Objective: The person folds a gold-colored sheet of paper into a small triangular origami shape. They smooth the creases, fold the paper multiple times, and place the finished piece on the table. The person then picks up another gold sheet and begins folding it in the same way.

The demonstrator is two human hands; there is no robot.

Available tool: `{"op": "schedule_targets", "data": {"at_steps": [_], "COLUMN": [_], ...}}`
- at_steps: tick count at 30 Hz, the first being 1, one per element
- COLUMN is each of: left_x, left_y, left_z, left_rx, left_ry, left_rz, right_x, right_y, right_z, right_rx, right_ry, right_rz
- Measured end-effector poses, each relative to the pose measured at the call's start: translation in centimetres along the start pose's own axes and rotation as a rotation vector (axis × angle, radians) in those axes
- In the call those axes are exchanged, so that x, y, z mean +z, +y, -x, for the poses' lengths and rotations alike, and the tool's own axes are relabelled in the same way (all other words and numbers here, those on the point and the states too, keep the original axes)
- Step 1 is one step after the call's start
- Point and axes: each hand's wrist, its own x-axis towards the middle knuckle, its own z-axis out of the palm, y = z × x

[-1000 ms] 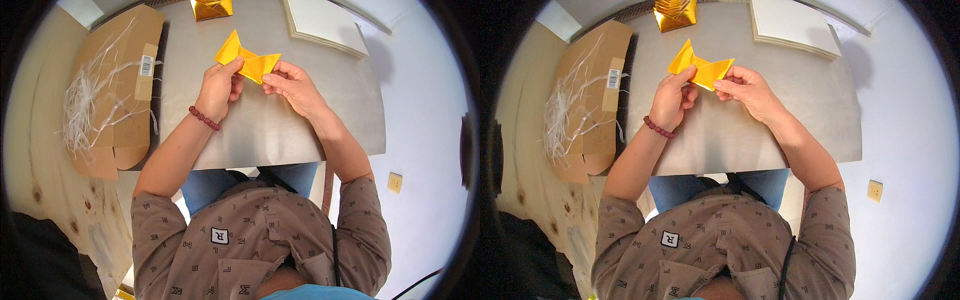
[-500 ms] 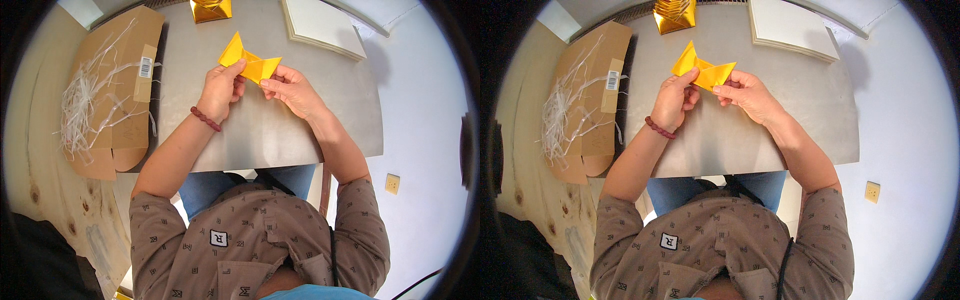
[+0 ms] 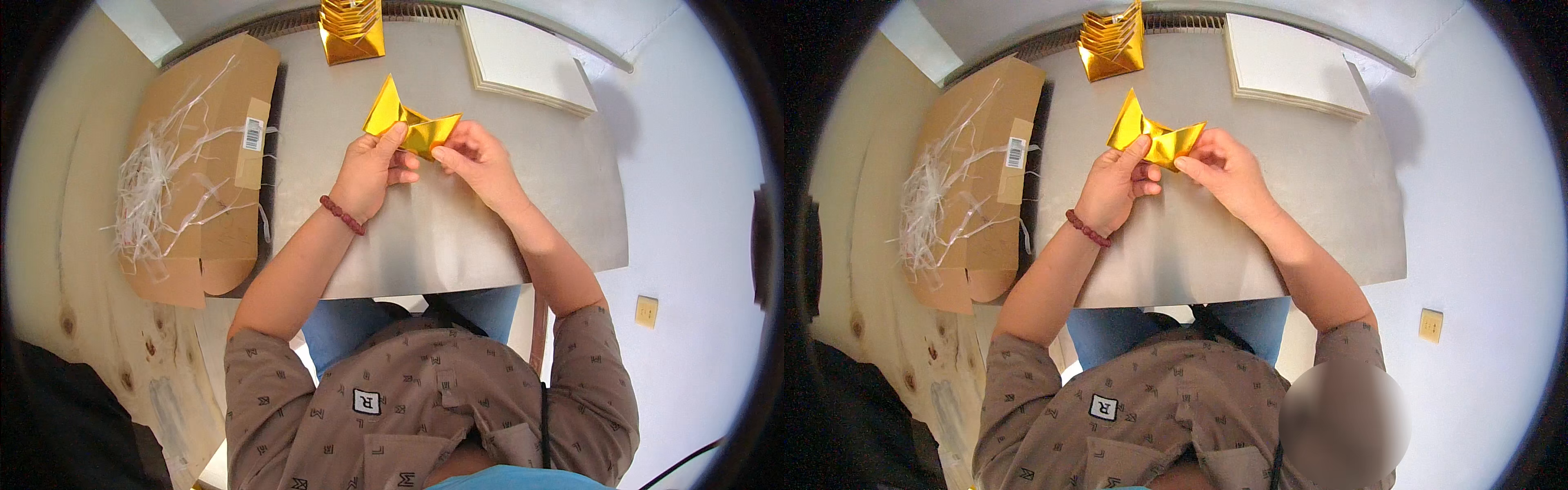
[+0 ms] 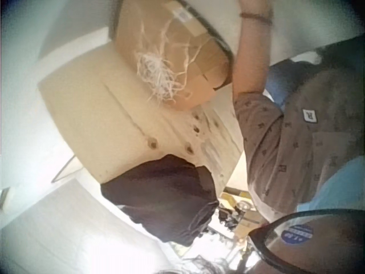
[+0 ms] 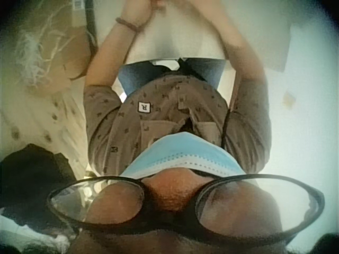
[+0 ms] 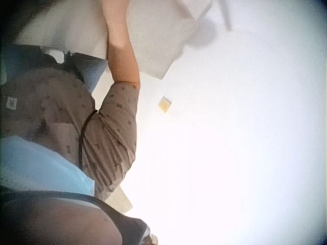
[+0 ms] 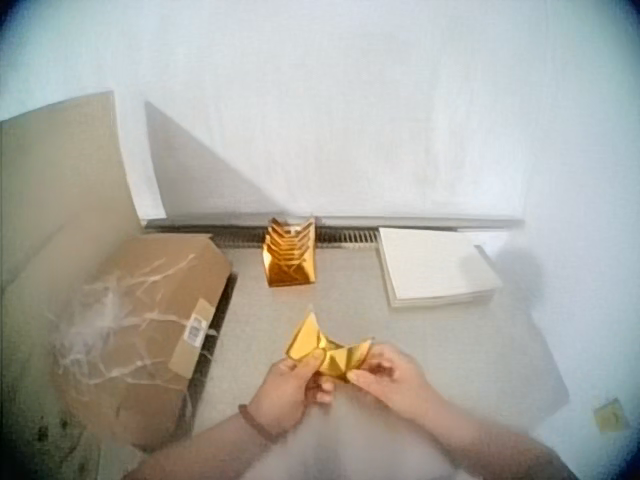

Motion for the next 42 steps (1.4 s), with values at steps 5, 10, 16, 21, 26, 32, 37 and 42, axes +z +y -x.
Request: {"op": "schedule_targets", "data": {"at_steps": [5,10,16,21,26,32,37,42], "left_x": [-0.1,0.2,0.8,0.8,1.0,1.2,0.6,-0.6], "left_y": [0.0,-0.2,-0.3,0.1,0.2,0.1,0.3,1.3], "left_z": [0.0,0.2,0.2,0.2,0.5,0.5,0.5,0.3], "left_rx": [-0.057,-0.012,-0.025,-0.02,0.041,0.079,0.031,0.078], "left_ry": [-0.019,-0.106,-0.089,-0.095,-0.05,-0.065,-0.122,-0.101], "left_rz": [-0.149,-0.19,-0.332,-0.241,-0.19,-0.181,-0.251,-0.3], "right_x": [-0.6,0.4,0.4,0.5,0.6,0.6,0.4,-0.3], "right_y": [-1.1,-1.0,-0.5,-0.2,0.1,0.4,0.0,0.0], "right_z": [0.3,0.4,0.5,0.6,0.3,0.2,0.6,0.6], "right_rx": [-0.645,-0.669,-0.594,-0.55,-0.507,-0.455,-0.44,-0.458], "right_ry": [0.286,0.187,0.187,0.182,0.3,0.287,0.13,0.154], "right_rz": [0.72,0.849,0.776,0.702,0.578,0.48,0.426,0.478]}}
